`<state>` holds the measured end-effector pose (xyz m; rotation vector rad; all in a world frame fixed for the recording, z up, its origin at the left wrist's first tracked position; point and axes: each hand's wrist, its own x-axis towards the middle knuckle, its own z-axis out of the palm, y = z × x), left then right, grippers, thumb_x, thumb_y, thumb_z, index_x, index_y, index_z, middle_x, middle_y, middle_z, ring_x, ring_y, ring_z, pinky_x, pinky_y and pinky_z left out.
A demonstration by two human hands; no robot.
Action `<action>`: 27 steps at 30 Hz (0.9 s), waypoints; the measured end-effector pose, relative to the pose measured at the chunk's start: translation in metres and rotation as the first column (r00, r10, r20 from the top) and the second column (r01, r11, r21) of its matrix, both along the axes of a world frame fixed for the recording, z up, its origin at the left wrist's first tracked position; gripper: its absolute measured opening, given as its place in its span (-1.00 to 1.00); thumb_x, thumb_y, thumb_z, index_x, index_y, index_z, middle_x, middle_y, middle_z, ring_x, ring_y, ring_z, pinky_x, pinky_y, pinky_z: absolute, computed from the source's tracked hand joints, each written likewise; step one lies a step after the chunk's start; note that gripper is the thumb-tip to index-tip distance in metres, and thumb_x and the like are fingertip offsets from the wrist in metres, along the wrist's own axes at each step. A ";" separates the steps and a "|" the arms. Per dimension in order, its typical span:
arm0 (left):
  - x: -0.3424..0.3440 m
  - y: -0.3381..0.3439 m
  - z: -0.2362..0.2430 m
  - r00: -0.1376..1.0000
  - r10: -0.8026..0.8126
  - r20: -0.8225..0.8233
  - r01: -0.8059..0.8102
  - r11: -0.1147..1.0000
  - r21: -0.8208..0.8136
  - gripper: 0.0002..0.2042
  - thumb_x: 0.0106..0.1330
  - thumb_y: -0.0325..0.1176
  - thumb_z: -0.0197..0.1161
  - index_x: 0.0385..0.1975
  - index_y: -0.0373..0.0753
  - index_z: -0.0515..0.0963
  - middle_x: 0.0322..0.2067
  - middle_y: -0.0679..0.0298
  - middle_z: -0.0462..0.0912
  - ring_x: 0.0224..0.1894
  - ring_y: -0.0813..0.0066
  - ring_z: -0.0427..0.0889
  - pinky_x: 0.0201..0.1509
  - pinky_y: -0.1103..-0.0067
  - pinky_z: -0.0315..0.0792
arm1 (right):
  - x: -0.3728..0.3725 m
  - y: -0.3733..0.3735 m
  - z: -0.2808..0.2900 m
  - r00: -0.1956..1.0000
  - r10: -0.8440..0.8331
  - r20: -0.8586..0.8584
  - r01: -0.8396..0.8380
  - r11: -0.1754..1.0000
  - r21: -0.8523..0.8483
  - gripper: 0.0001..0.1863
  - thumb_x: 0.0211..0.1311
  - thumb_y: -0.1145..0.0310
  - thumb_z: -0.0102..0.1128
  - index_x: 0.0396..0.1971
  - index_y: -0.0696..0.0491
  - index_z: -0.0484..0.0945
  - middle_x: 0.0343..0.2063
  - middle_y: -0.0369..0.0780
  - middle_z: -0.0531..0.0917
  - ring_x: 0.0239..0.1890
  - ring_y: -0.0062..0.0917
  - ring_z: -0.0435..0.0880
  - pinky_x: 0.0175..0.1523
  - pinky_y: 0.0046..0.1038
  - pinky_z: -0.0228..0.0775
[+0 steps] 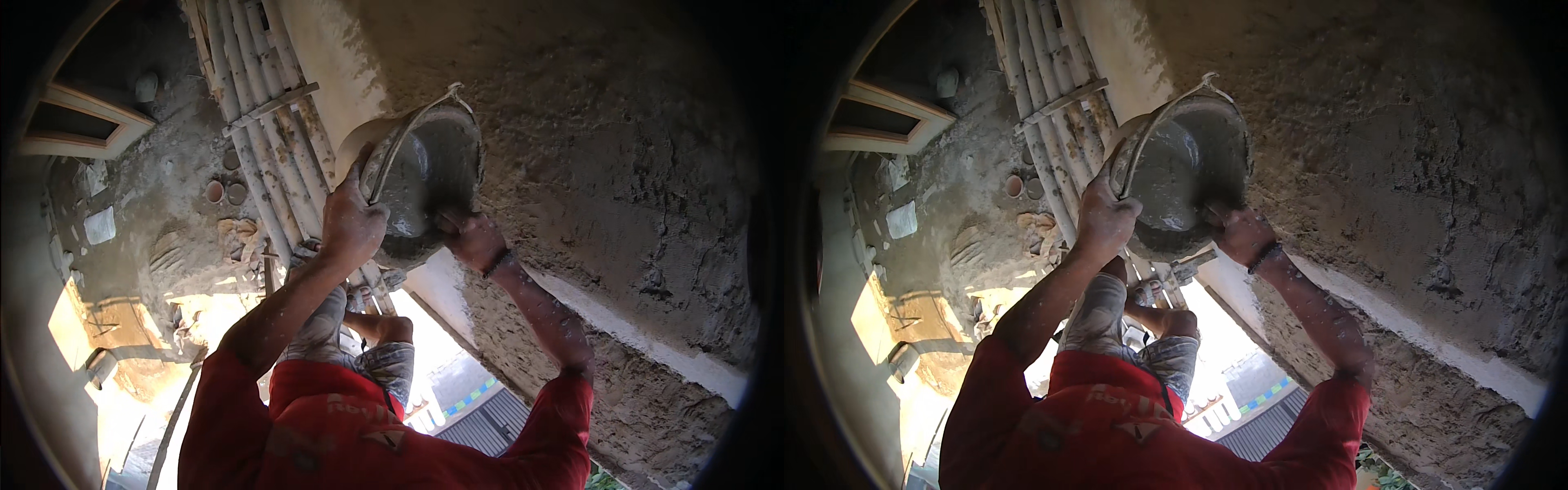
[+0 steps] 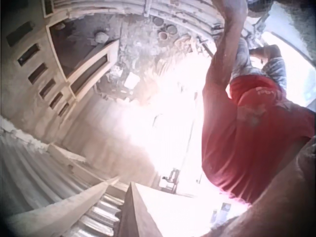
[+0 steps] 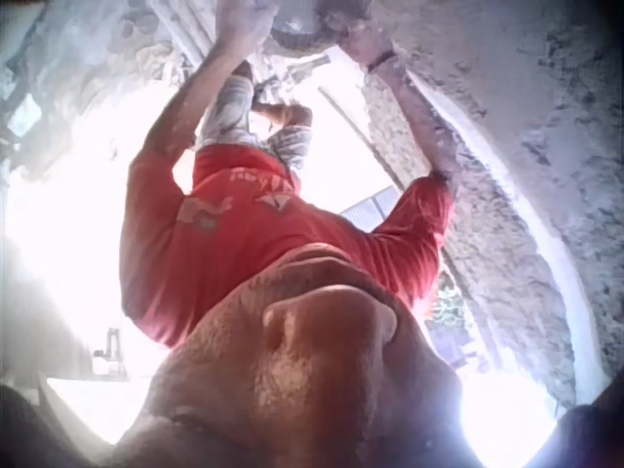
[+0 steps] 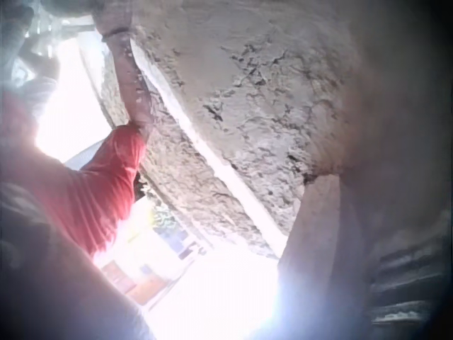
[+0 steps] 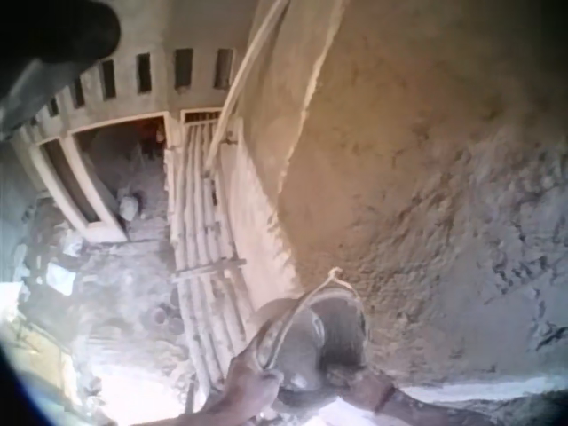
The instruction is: The person applies mortar from a bucket onto a wall using a trowel while standing on scaffolding. They then use a long wooden board to level and smooth the applied mortar across the wall surface.
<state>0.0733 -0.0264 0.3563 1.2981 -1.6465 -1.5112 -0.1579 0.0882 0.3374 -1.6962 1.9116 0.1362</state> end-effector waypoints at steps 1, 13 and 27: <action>-0.001 0.002 0.005 0.999 0.002 0.035 -0.002 1.000 0.004 -0.28 -0.09 -0.63 -0.01 0.26 -0.31 0.14 -0.03 -0.20 0.47 0.02 -0.04 0.50 0.11 0.40 0.35 | 0.009 -0.002 0.002 0.996 -0.030 0.089 0.032 0.999 -0.017 -0.52 0.08 0.21 0.11 0.08 -0.14 0.42 -0.10 -0.19 0.59 -0.06 -0.24 0.57 -0.03 -0.20 0.46; 0.021 -0.010 -0.041 0.868 0.312 -0.387 -0.191 0.928 0.320 -0.50 -0.07 -0.68 -0.03 0.00 -0.43 0.35 -0.19 0.22 0.54 -0.20 0.54 0.51 -0.08 0.65 0.38 | 0.023 -0.030 0.141 0.998 -0.020 0.056 0.037 0.946 -0.321 -0.44 -0.09 0.38 0.28 0.03 0.04 0.45 -0.45 -0.05 0.60 -0.42 -0.24 0.64 -0.26 -0.31 0.51; 0.064 -0.005 -0.059 0.897 0.379 -0.228 -0.289 0.893 0.346 -0.56 -0.09 -0.68 -0.03 -0.09 -0.46 0.41 -0.23 0.19 0.59 -0.21 0.51 0.54 -0.08 0.63 0.40 | -0.093 -0.057 0.286 0.836 -0.549 0.016 0.374 0.547 -0.749 -0.51 0.20 0.14 0.17 -0.03 0.24 0.47 -0.66 -0.28 0.50 -0.62 -0.67 0.45 -0.52 -0.58 0.35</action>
